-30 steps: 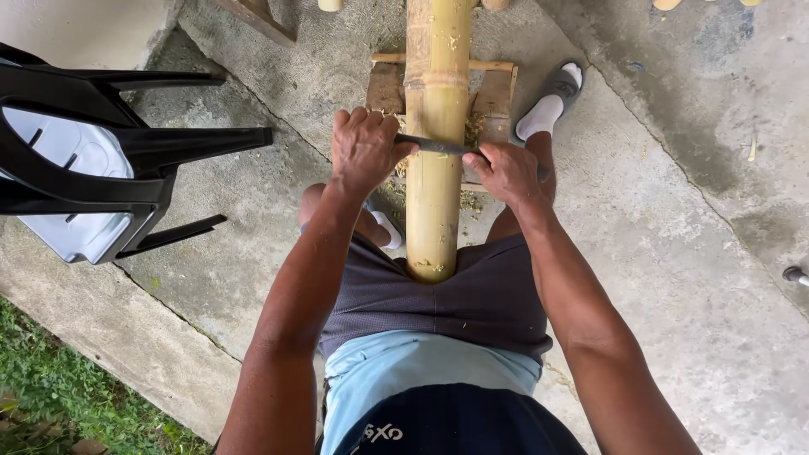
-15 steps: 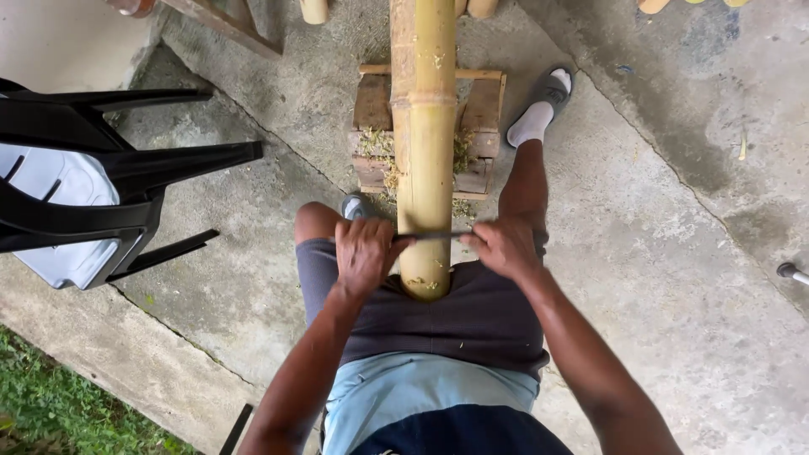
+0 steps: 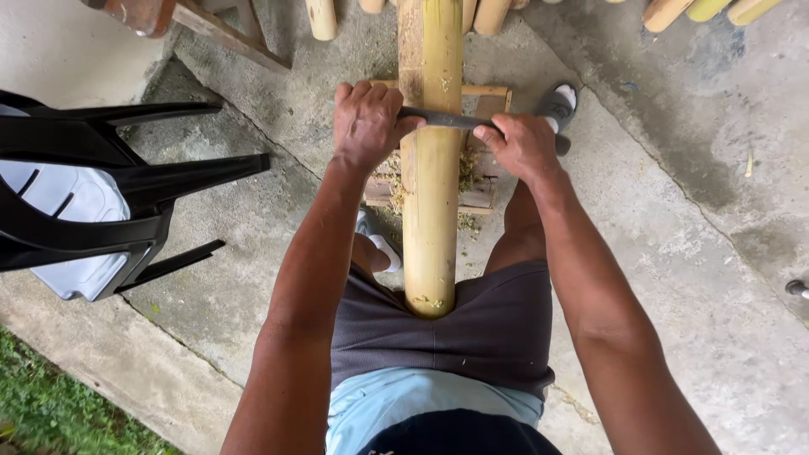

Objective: The recorder uses a drawknife and a regular knife to scrape and smooth the surface of a bamboo pole in an outdoor workshop.

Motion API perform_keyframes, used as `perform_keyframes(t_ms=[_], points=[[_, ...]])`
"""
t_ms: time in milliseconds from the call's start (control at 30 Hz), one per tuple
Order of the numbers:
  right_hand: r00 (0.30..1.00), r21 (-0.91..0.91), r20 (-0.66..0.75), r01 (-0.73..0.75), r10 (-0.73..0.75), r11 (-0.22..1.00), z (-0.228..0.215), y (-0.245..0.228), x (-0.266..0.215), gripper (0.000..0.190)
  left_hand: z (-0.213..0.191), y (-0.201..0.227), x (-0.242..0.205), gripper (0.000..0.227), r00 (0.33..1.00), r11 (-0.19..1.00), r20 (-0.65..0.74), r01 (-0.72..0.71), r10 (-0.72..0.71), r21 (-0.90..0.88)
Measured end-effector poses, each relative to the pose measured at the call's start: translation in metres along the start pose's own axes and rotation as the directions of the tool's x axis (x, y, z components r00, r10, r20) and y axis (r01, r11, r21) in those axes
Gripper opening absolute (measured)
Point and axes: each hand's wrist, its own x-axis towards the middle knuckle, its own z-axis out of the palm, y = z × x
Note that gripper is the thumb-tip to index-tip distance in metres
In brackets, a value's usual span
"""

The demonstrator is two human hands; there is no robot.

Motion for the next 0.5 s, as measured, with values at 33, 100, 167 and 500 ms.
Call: perform_keyframes(t_ms=[33,100,167,500], points=[[1.0,-0.006,-0.008,0.005,-0.005,1.0,0.006,0.004,-0.002,0.054,0.0,0.001,-0.001,0.052,1.0,1.0,-0.011,-0.001,0.001,0.002],[0.996,-0.003,-0.04,0.077,-0.077,0.997,0.019,0.013,-0.009,0.053,0.0,0.004,-0.006,0.049,0.998,0.999,0.065,0.017,-0.015,-0.03],[0.992,0.021,-0.06,0.115,-0.114,0.993,0.016,0.014,-0.006,0.052,0.0,0.004,-0.004,0.048,0.998,0.999,0.06,0.018,-0.017,-0.026],[0.998,0.105,-0.053,0.048,-0.043,0.993,0.027,0.017,-0.003,0.055,0.003,0.002,0.009,0.047,0.996,1.0,0.084,-0.003,0.001,0.023]])
